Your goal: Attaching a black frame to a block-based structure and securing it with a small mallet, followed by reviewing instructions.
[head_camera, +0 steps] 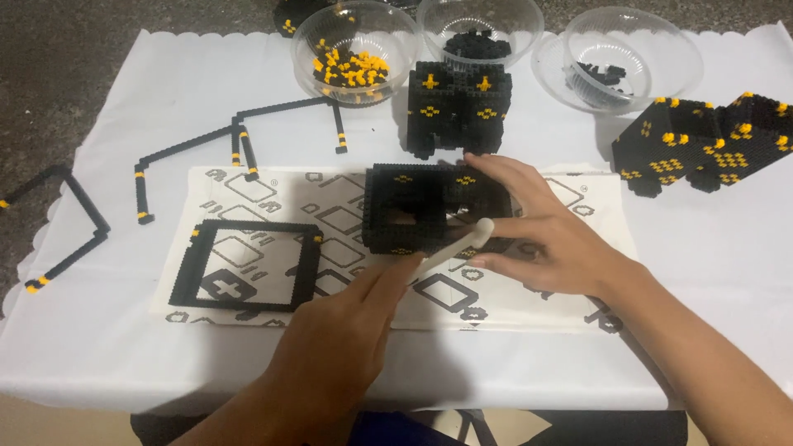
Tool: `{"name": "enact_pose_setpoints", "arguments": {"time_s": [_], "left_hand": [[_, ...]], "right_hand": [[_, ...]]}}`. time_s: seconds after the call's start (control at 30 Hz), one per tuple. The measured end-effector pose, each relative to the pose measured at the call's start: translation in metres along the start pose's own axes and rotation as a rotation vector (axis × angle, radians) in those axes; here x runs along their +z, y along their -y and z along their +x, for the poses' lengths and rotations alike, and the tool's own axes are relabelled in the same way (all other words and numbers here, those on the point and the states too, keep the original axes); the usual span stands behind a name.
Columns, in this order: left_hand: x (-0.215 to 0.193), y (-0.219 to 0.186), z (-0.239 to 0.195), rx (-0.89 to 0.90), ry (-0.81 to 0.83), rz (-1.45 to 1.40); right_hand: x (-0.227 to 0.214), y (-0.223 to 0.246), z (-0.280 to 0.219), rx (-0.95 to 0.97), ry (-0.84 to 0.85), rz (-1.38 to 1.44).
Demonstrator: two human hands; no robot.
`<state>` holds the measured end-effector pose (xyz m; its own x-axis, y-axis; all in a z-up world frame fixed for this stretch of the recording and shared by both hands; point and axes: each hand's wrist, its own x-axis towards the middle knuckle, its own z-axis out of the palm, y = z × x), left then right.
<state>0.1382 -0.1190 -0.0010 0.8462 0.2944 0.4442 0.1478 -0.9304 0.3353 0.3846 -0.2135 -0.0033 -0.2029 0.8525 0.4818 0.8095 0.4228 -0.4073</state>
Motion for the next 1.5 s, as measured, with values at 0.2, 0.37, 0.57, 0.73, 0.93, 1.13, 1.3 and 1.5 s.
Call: {"name": "enact_pose_setpoints", "arguments": {"time_s": [0.2,0.37,0.57,0.73,0.93,1.13,1.3,1.5], "left_hand": [[-0.004,0.004,-0.004,-0.042,0.006,-0.041],[-0.016,0.0,-0.005,-0.043,-0.072,-0.117],[-0.004,0.007,-0.01,-0.034,0.012,0.138],[-0.019,0.0,-0.004,-0.032,-0.081,-0.12],[-0.003,0.019,-0.014,-0.098,0.029,-0.006],[-0.015,0.019,-0.017,-0.108,0.001,0.04],[-0.013,0.021,-0.024,-0.13,-0.011,0.043],[-0.018,0.016,-0.026,-0.124,-0.003,0.073]], "right_hand": [[0.002,0.002,0.0,0.037,-0.027,0.051],[0.002,0.006,0.0,0.06,-0.033,0.07],[0.008,0.015,0.003,0.124,-0.063,0.038],[0.019,0.021,0.005,0.175,-0.169,-0.06],[0.017,0.022,0.007,0.175,-0.165,-0.025],[0.015,0.021,0.007,0.189,-0.171,-0.024],[0.014,0.021,0.008,0.187,-0.169,-0.021],[0.015,0.023,0.009,0.203,-0.157,-0.016]]}}
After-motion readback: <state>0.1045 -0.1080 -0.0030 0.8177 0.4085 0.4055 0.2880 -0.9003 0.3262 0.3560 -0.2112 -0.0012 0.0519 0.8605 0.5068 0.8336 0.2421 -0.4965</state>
